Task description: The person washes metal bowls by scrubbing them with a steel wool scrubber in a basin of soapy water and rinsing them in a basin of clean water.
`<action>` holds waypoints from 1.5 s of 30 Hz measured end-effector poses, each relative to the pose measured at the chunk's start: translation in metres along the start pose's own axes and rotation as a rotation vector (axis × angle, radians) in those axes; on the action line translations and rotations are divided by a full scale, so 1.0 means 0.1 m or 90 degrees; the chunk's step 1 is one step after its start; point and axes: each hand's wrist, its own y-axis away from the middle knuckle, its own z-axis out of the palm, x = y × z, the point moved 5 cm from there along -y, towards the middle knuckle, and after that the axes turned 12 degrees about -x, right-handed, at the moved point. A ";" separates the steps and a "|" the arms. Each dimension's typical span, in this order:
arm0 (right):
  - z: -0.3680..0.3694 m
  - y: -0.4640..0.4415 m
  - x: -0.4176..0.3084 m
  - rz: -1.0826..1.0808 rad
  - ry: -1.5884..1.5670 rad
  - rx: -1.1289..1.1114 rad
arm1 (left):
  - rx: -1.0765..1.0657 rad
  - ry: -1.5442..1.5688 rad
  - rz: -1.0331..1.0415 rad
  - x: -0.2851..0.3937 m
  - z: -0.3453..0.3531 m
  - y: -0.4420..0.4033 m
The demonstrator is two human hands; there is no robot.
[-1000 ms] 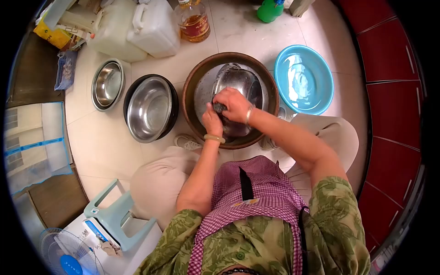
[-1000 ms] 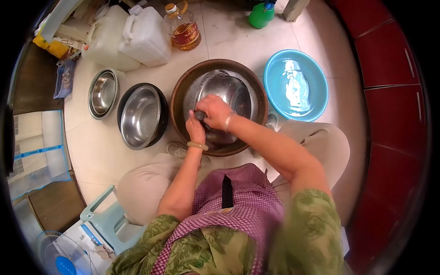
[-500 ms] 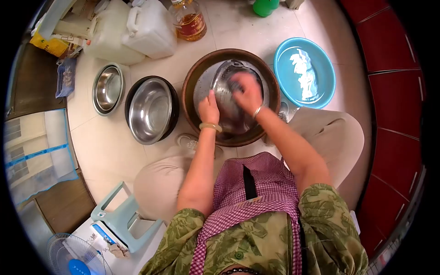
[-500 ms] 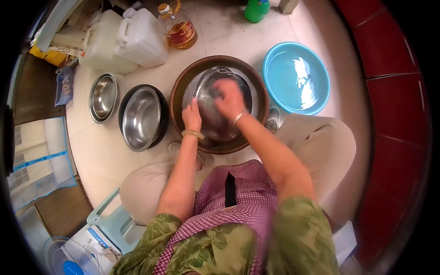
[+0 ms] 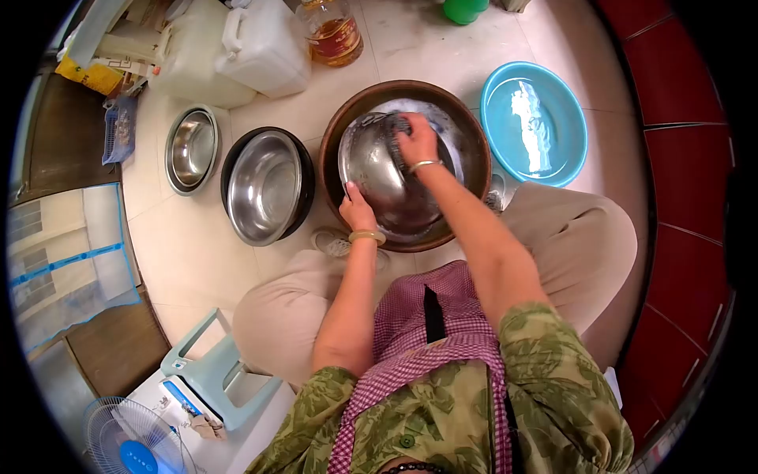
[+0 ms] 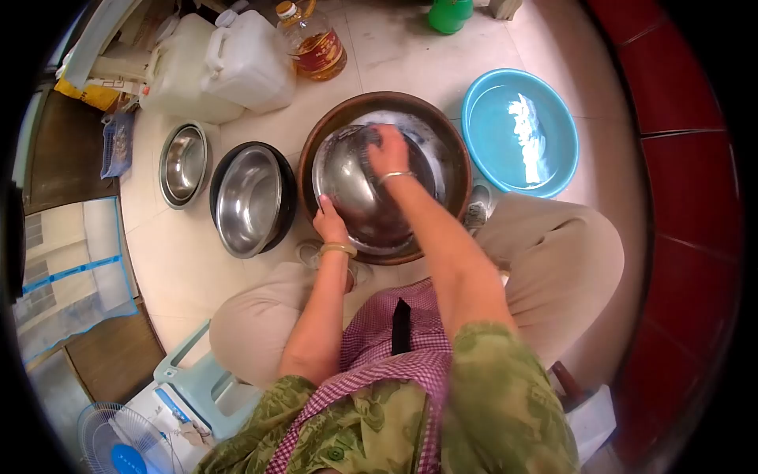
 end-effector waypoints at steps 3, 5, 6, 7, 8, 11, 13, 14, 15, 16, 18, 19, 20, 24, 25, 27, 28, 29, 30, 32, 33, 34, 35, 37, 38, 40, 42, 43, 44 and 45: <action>-0.01 0.37 0.34 0.008 0.048 -0.058 | 0.036 0.061 -0.047 -0.14 -0.03 -0.05; -0.11 0.87 -0.16 -0.075 0.030 -0.114 | 0.031 0.107 -0.048 0.10 -0.01 0.04; -0.16 0.90 -0.40 -0.118 0.014 -0.138 | 0.026 0.130 -0.043 0.19 0.01 0.10; -0.17 0.93 -0.54 -0.161 -0.005 -0.159 | 0.021 0.151 -0.035 0.20 0.02 0.12; -0.12 0.80 -0.51 -0.172 0.014 -0.153 | -0.004 0.098 -0.035 0.10 0.02 0.07; 0.08 0.01 -0.06 -0.068 -0.007 -0.102 | -0.001 0.069 -0.055 0.09 0.01 0.09; 0.10 -0.13 0.30 0.022 -0.021 -0.044 | 0.033 0.000 -0.044 0.09 -0.05 0.05; 0.08 -0.02 0.40 0.064 0.036 -0.035 | 0.040 -0.031 -0.060 0.11 -0.08 0.05; 0.01 0.19 0.46 0.109 0.098 -0.028 | 0.045 -0.058 -0.083 0.11 -0.07 0.07; -0.04 0.43 0.45 0.104 0.102 -0.049 | 0.041 0.039 -0.081 0.06 -0.07 0.05; -0.13 0.84 0.14 0.039 0.067 -0.088 | 0.053 0.070 -0.051 0.02 -0.07 -0.02; -0.18 0.93 -0.20 -0.014 0.031 -0.113 | 0.061 0.083 -0.042 -0.02 -0.06 -0.01; -0.16 0.87 -0.38 -0.069 -0.013 -0.109 | 0.035 0.092 -0.047 0.00 -0.02 0.04; 0.07 0.08 0.35 0.043 -0.003 -0.101 | 0.042 0.069 -0.058 -0.07 -0.02 0.07; 0.07 0.02 0.76 0.139 0.022 -0.084 | 0.066 0.096 -0.060 -0.09 -0.03 0.06; -0.20 0.34 0.98 0.239 0.165 -0.037 | 0.052 0.021 -0.061 0.06 -0.09 0.01; -0.23 0.60 1.05 0.255 0.206 -0.044 | 0.044 -0.008 -0.070 0.08 -0.08 0.02; -0.28 0.87 1.09 0.270 0.247 -0.048 | 0.066 0.038 -0.053 0.06 -0.07 -0.01; -0.30 1.09 0.89 0.213 0.197 -0.044 | 0.050 0.037 -0.058 0.14 -0.07 -0.03; -0.20 1.06 0.23 0.076 0.104 -0.048 | 0.029 0.058 -0.052 0.17 -0.03 -0.01; -0.14 0.90 -0.08 -0.006 0.061 -0.055 | 0.027 0.083 -0.040 0.12 -0.01 -0.02; -0.06 0.65 -0.26 -0.079 0.063 -0.098 | 0.026 0.106 -0.026 0.07 -0.01 -0.02; 0.02 0.38 -0.32 -0.152 0.062 -0.139 | 0.035 0.117 -0.055 -0.01 -0.01 0.00; 0.20 0.01 0.34 0.005 -0.021 -0.079 | 0.051 0.136 -0.110 -0.11 -0.01 0.06; 0.15 0.09 0.68 0.095 0.028 -0.060 | 0.073 0.109 -0.129 -0.09 -0.04 0.09; -0.07 0.30 1.00 0.230 0.141 -0.014 | 0.055 0.100 -0.096 -0.03 -0.07 0.01; -0.25 0.85 0.99 0.295 0.210 0.009 | 0.022 0.083 -0.112 -0.02 -0.07 -0.05; -0.26 1.06 0.95 0.309 0.211 0.012 | 0.021 0.089 -0.094 0.01 -0.03 -0.07; -0.23 1.18 0.69 0.216 0.155 0.007 | 0.022 0.093 -0.076 0.05 -0.02 -0.07; -0.20 1.18 0.34 0.124 0.098 -0.001 | 0.024 0.094 -0.059 0.07 -0.02 -0.06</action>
